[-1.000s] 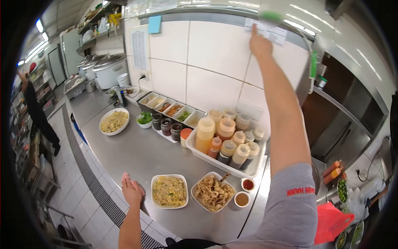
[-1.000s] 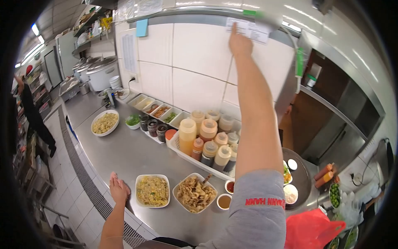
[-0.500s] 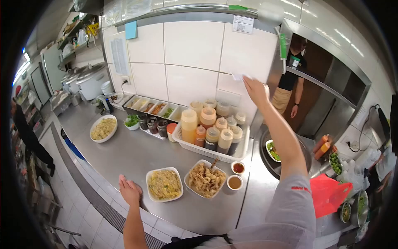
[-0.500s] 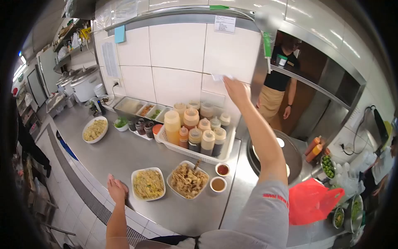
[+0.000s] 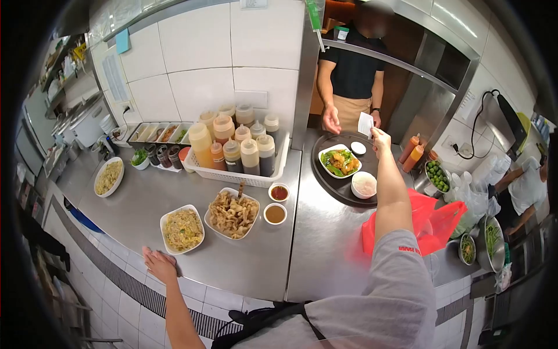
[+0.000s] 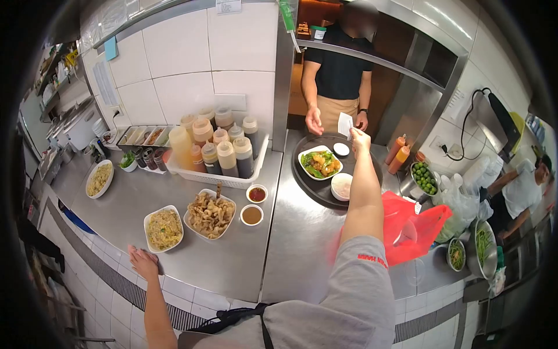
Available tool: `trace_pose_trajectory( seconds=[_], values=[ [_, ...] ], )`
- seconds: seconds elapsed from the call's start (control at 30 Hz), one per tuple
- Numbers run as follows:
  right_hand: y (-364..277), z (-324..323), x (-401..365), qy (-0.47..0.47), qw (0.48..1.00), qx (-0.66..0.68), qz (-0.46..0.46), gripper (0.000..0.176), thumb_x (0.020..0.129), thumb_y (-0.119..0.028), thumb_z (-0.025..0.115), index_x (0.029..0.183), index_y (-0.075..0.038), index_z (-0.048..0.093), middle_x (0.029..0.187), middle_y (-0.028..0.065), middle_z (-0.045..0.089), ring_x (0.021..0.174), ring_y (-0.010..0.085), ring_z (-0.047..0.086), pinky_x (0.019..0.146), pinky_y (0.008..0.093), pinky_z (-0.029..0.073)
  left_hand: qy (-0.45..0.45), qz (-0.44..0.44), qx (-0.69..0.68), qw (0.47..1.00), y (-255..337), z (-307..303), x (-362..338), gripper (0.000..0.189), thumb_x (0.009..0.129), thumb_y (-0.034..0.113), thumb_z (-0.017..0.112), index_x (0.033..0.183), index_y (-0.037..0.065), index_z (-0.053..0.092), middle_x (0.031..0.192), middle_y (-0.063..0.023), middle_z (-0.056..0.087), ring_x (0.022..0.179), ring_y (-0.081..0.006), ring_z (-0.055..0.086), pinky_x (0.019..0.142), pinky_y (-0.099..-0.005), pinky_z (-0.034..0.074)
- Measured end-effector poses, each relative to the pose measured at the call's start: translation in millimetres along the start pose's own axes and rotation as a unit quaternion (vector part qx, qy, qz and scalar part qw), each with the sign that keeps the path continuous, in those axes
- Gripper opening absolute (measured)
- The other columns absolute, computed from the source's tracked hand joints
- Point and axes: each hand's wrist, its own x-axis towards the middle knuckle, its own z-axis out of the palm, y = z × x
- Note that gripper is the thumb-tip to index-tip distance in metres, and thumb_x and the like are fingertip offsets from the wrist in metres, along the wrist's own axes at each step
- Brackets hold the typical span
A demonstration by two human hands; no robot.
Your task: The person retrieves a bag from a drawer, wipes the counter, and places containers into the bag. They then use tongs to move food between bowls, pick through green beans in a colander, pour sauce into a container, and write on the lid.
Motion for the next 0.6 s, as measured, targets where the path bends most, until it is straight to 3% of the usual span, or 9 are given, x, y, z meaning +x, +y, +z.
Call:
trace_pose_trajectory(
  seconds=[0.1, 0.37, 0.47, 0.5, 0.6],
  values=[
    [0.3, -4.0, 12.2, -0.047, 0.996, -0.012, -0.073, 0.019, 0.081, -0.020, 0.061, 0.097, -0.011, 0.065, 0.051, -0.0068, 0.042, 0.034, 0.0035, 0.030, 0.032, 0.0203, 0.021, -0.062, -0.044, 0.083, 0.994, 2.9, -5.9, -23.0, 0.049, 0.092, 0.034, 0.027, 0.129, 0.002, 0.034, 0.135, -0.0122, 0.032, 0.124, -0.0351, 0.028, 0.100, -0.0500, 0.021],
    [-2.7, 4.0, 29.8, -0.114, 0.991, -0.006, -0.075, 0.018, 0.084, -0.021, 0.058, 0.098, -0.013, 0.065, 0.050, -0.0051, 0.045, 0.034, 0.0051, 0.033, 0.032, 0.0208, 0.023, -0.116, 0.015, 0.075, 0.990, 27.2, -21.2, -95.3, 0.051, 0.092, 0.031, 0.027, 0.133, 0.000, 0.028, 0.139, -0.0160, 0.024, 0.127, -0.0387, 0.021, 0.102, -0.0542, 0.014],
    [-0.4, 4.7, 32.3, -0.090, 0.995, -0.025, -0.044, 0.016, 0.084, -0.021, 0.058, 0.096, -0.014, 0.066, 0.048, -0.0051, 0.046, 0.032, 0.0048, 0.033, 0.030, 0.0210, 0.020, -0.146, 0.032, 0.081, 0.985, 40.9, -25.7, -119.4, 0.051, 0.091, 0.030, 0.028, 0.132, -0.001, 0.027, 0.139, -0.0180, 0.025, 0.128, -0.0382, 0.020, 0.103, -0.0537, 0.012],
    [2.7, -3.6, 46.4, -0.141, 0.977, -0.159, -0.035, 0.033, 0.089, -0.031, 0.047, 0.117, -0.014, 0.054, 0.082, 0.0068, 0.063, 0.060, 0.0122, 0.059, 0.046, 0.0247, 0.044, -0.162, 0.055, 0.073, 0.983, 45.6, -25.4, -126.0, 0.052, 0.091, 0.029, 0.029, 0.132, -0.002, 0.028, 0.138, -0.0186, 0.025, 0.128, -0.0378, 0.020, 0.103, -0.0535, 0.012],
    [2.6, -4.6, 32.5, -0.151, 0.946, -0.284, -0.051, 0.029, 0.087, -0.027, 0.049, 0.112, -0.012, 0.054, 0.085, 0.0063, 0.061, 0.063, 0.0129, 0.059, 0.049, 0.0262, 0.047, -0.158, 0.126, 0.039, 0.979, 67.9, -23.9, -150.0, 0.054, 0.087, 0.029, 0.035, 0.131, -0.002, 0.028, 0.137, -0.0207, 0.027, 0.129, -0.0362, 0.020, 0.103, -0.0517, 0.012]
  ],
)
